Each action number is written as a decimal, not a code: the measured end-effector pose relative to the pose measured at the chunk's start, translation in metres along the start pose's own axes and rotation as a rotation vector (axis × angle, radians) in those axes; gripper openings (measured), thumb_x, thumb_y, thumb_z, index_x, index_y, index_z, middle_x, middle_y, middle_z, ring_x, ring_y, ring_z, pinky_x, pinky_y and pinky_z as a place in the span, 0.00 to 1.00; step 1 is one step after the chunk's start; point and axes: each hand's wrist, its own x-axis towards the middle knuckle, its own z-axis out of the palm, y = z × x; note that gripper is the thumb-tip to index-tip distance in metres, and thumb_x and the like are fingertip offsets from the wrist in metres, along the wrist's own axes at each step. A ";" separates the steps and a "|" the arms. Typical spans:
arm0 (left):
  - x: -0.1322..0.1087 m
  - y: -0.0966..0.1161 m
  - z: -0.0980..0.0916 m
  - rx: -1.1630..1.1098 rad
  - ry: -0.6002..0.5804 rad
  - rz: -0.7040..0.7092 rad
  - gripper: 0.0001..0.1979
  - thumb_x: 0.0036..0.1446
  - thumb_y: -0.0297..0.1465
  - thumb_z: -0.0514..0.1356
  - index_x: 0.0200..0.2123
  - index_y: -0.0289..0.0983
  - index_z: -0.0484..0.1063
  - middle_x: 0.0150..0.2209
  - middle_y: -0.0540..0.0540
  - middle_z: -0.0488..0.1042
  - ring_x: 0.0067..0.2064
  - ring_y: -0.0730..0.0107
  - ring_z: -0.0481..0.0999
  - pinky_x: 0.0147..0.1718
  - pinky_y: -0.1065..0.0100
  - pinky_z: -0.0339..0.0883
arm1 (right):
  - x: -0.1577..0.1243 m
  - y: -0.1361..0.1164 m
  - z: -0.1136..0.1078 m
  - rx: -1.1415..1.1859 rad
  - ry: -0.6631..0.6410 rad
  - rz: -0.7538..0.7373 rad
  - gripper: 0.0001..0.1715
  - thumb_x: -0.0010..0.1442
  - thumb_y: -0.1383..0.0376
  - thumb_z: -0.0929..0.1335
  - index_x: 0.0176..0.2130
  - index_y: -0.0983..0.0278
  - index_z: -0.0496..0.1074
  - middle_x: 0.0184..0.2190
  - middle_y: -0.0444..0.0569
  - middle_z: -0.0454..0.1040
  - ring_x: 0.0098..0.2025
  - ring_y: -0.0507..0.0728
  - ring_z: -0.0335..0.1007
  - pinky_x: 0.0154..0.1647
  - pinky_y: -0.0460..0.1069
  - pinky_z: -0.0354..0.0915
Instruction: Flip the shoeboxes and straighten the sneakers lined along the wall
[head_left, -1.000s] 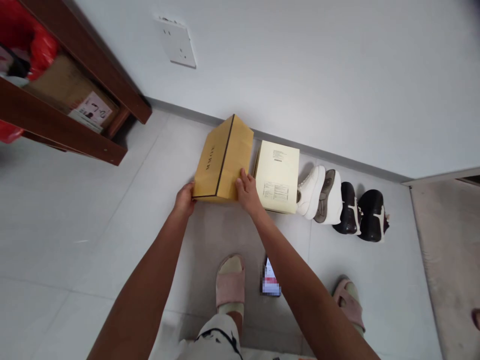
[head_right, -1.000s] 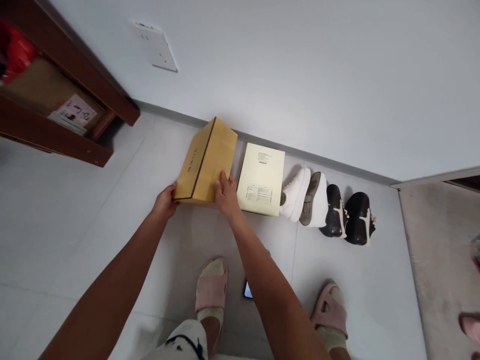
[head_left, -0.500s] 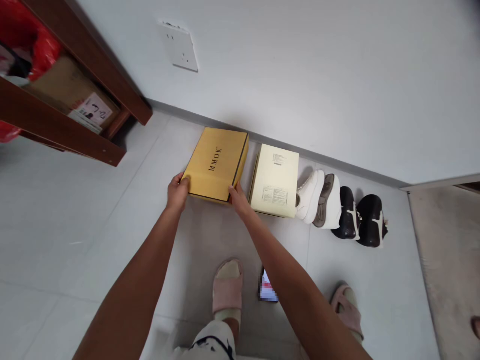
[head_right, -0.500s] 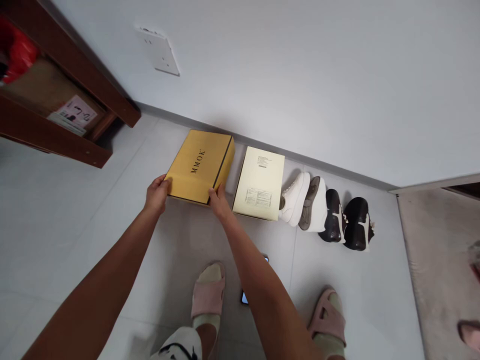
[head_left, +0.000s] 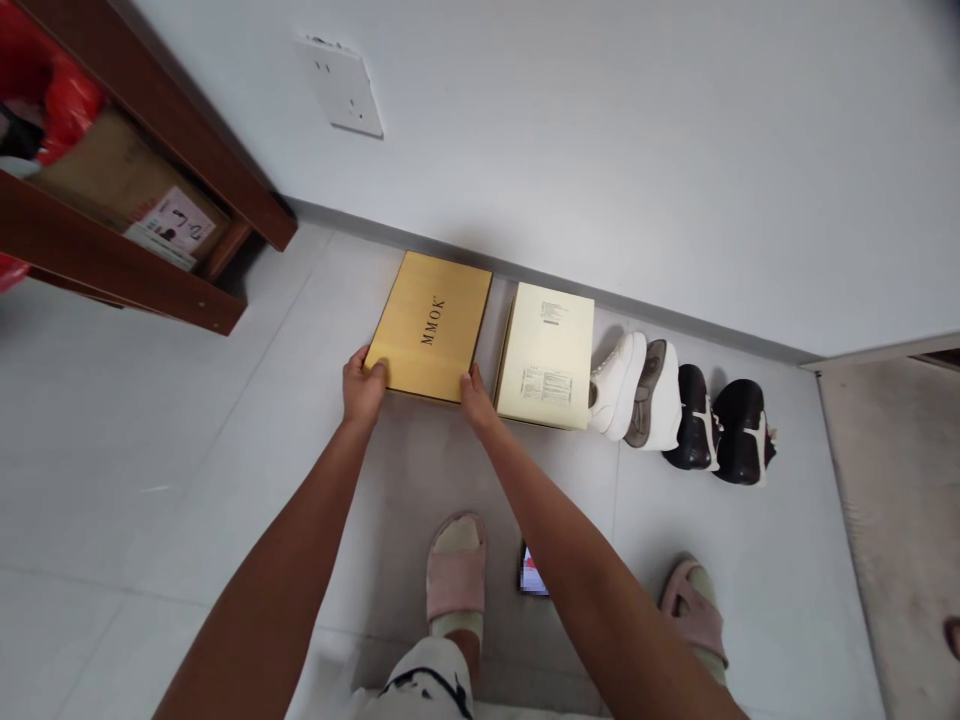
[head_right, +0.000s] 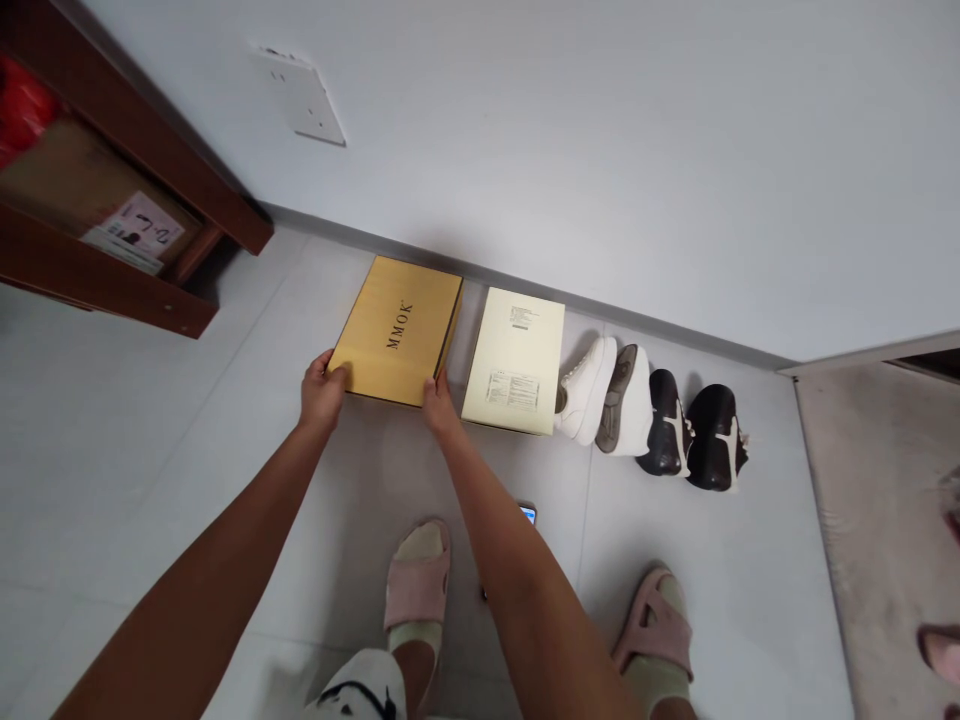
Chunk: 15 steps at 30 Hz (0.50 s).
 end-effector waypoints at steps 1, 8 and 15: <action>0.000 0.000 0.001 0.015 0.034 0.023 0.30 0.52 0.35 0.63 0.60 0.39 0.71 0.60 0.38 0.73 0.61 0.53 0.74 0.62 0.54 0.69 | 0.001 -0.002 0.001 -0.003 0.003 -0.007 0.58 0.68 0.35 0.56 0.77 0.72 0.47 0.78 0.57 0.47 0.80 0.57 0.39 0.79 0.55 0.40; -0.011 0.007 0.002 0.185 0.217 0.075 0.31 0.55 0.33 0.63 0.62 0.35 0.68 0.63 0.32 0.67 0.67 0.47 0.67 0.70 0.49 0.57 | -0.015 -0.020 -0.016 -0.089 0.063 -0.051 0.54 0.66 0.38 0.63 0.74 0.71 0.55 0.75 0.63 0.56 0.77 0.64 0.53 0.77 0.59 0.49; -0.078 0.045 0.045 0.205 0.078 0.445 0.27 0.63 0.34 0.61 0.65 0.39 0.65 0.65 0.36 0.64 0.71 0.51 0.60 0.71 0.53 0.52 | -0.066 -0.013 -0.140 -0.040 0.327 -0.264 0.35 0.65 0.45 0.66 0.62 0.61 0.72 0.64 0.59 0.73 0.65 0.66 0.70 0.66 0.64 0.66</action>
